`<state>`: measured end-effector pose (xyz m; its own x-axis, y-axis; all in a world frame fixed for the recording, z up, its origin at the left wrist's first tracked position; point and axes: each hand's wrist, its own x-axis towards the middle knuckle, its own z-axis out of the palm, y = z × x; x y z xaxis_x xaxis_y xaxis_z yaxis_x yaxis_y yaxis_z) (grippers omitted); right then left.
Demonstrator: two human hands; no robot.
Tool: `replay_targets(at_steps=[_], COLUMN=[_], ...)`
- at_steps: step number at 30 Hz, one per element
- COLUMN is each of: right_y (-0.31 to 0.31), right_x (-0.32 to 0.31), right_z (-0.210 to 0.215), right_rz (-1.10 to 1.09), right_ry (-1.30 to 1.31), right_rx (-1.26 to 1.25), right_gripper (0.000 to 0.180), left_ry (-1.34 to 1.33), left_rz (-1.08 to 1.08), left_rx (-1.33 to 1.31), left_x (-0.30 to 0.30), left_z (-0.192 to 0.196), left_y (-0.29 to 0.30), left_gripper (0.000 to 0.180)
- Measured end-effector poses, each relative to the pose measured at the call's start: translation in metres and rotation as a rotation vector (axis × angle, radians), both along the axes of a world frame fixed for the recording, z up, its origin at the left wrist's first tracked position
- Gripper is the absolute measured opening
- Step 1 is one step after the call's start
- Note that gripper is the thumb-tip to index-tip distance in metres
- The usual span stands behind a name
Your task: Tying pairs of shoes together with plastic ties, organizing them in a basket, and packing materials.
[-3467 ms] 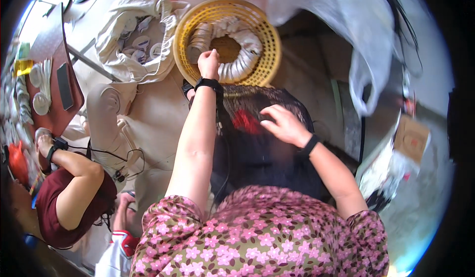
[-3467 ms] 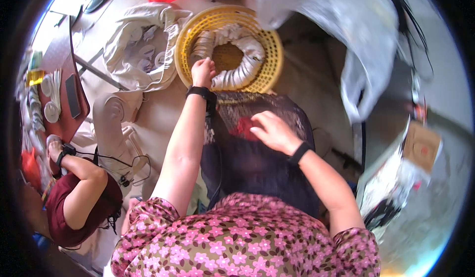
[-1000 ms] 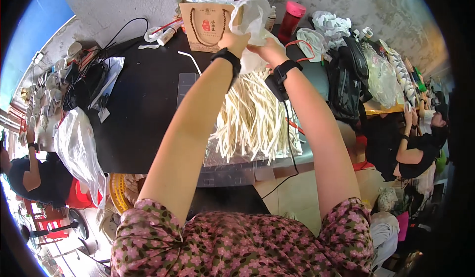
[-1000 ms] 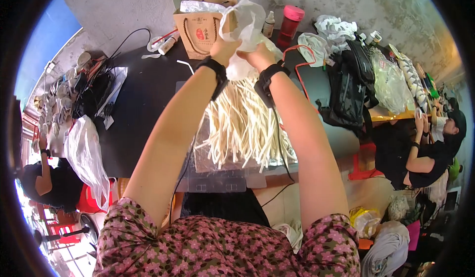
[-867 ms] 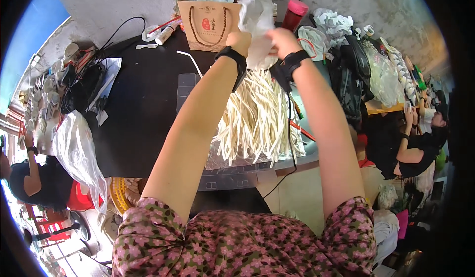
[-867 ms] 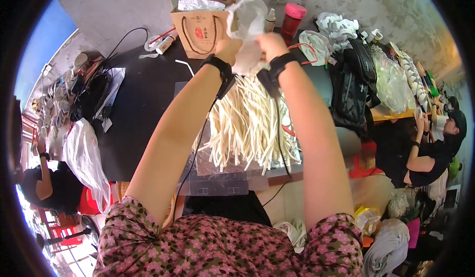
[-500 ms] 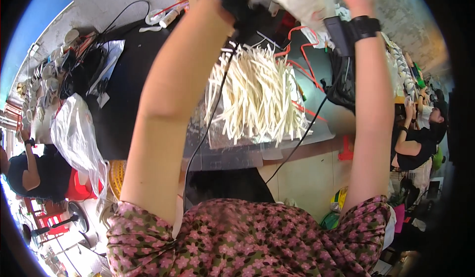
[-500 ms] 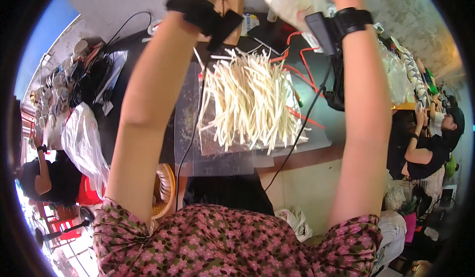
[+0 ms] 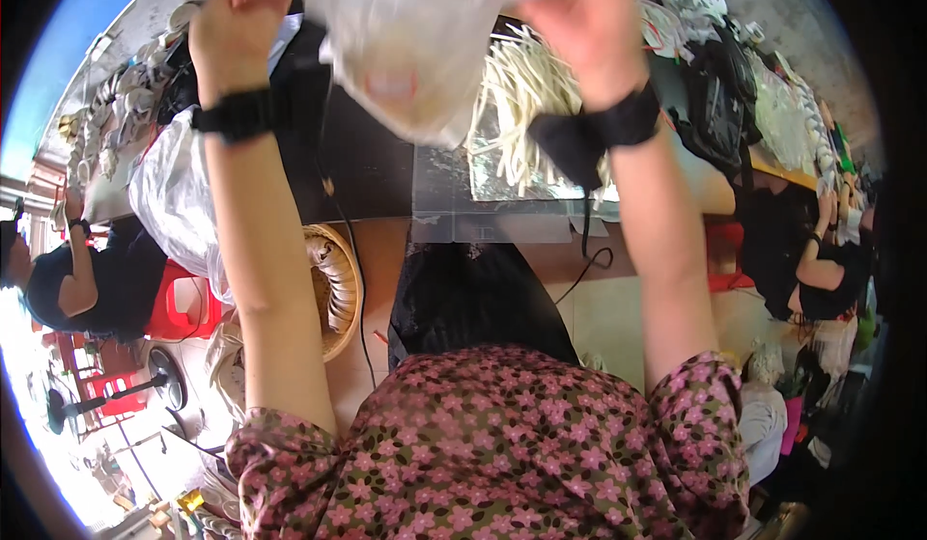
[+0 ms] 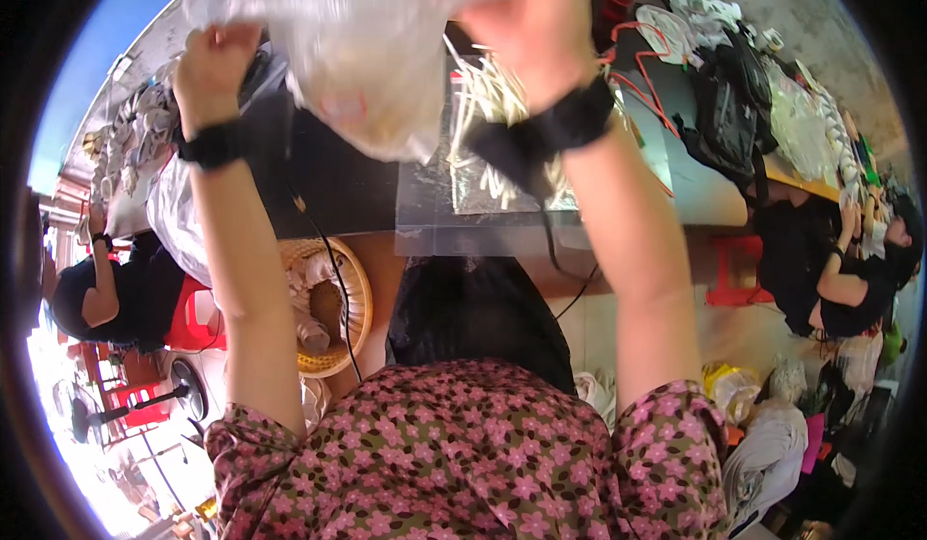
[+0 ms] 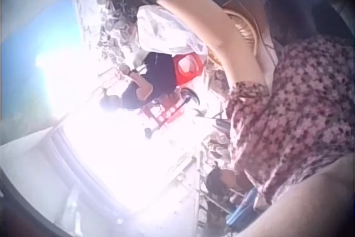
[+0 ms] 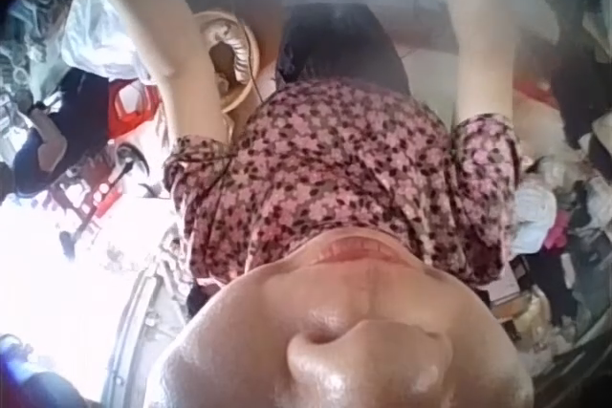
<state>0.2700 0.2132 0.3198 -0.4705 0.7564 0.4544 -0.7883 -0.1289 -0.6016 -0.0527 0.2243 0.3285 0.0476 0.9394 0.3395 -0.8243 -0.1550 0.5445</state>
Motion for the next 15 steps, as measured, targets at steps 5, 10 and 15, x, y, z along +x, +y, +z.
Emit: replay_targets(at_steps=[5, 10, 15], right_y=[-0.047, -0.094, -0.084], right_x=[-0.040, -0.083, -0.137], right_z=[-0.085, -0.033, -0.045], right_rz=[-0.173, -1.151, -0.314], right_ry=[-0.491, -0.829, -1.550], right_rx=[-0.493, 1.248, 1.504], right_gripper=[0.026, 0.043, 0.035], left_ry=[-0.019, 0.407, 0.835], left_rz=[0.727, 0.922, 0.690], left_rx=[-0.559, -0.275, -0.540], left_x=[-0.033, -0.016, 0.013], left_z=[-0.096, -0.091, -0.068], left_y=[-0.071, -0.132, -0.143], left_gripper=[0.015, 0.013, 0.026])
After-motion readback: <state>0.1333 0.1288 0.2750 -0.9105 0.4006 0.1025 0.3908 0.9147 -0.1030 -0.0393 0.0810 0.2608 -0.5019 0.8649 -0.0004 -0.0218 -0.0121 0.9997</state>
